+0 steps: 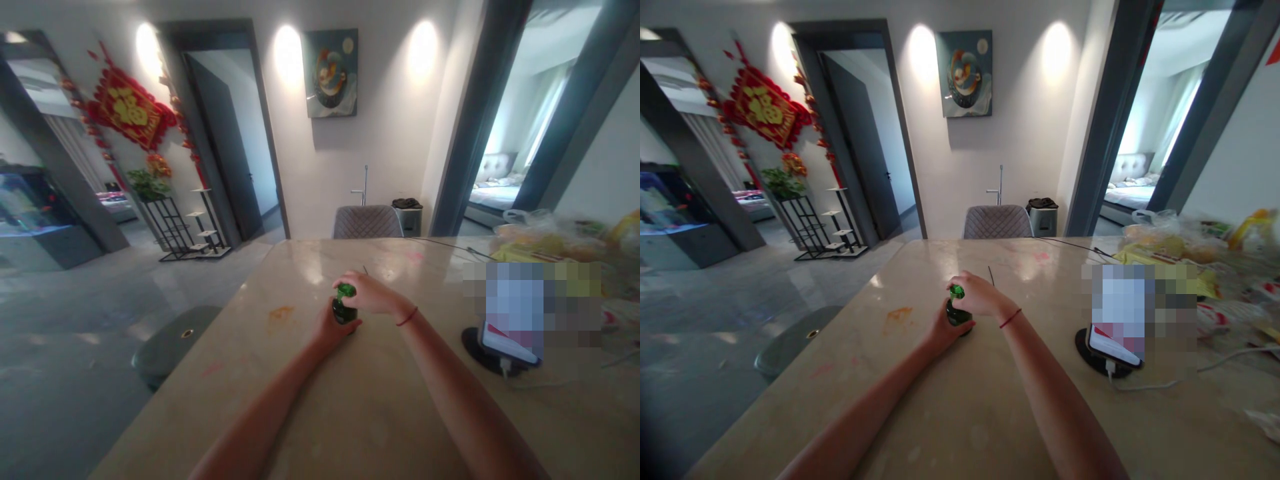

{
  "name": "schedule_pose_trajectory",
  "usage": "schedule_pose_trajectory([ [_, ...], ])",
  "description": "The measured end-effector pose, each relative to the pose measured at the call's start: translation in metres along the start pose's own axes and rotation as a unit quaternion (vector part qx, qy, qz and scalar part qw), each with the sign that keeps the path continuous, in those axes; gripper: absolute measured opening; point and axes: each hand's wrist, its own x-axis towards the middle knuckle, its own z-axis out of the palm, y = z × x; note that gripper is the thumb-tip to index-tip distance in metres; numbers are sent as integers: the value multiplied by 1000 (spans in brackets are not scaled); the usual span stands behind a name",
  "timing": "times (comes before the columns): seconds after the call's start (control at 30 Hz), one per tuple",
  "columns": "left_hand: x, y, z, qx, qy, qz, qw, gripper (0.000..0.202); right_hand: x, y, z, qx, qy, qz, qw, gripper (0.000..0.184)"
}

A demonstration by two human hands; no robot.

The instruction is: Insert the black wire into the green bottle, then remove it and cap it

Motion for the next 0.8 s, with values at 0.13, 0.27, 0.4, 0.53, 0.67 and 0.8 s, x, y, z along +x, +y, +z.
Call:
schedule_pose_trajectory([
  [0.13, -2, 0, -1, 17, 1, 8, 1000, 51, -8, -9, -11, 25, -7, 26, 999, 74],
  [0.27, -6, 1, -2, 62, 9, -14, 998, 59, -11, -26, -12, -76, 16, 102, 992, 76],
  [0.4, -10, 6, -2, 100, 1, -34, 994, 68, -7, -34, -3, -155, -9, 166, 974, 48],
  [0.53, -14, 10, -2, 127, -7, -45, 991, 59, -6, -29, -3, -157, -47, 164, 973, 40],
  [0.67, -19, 18, 11, 106, 36, -85, 990, 53, -7, -25, -8, -132, -69, 122, 981, 40],
  [0.8, -26, 29, 31, 72, 95, -157, 980, 57, -7, -28, -7, -143, -35, 159, 976, 56],
])
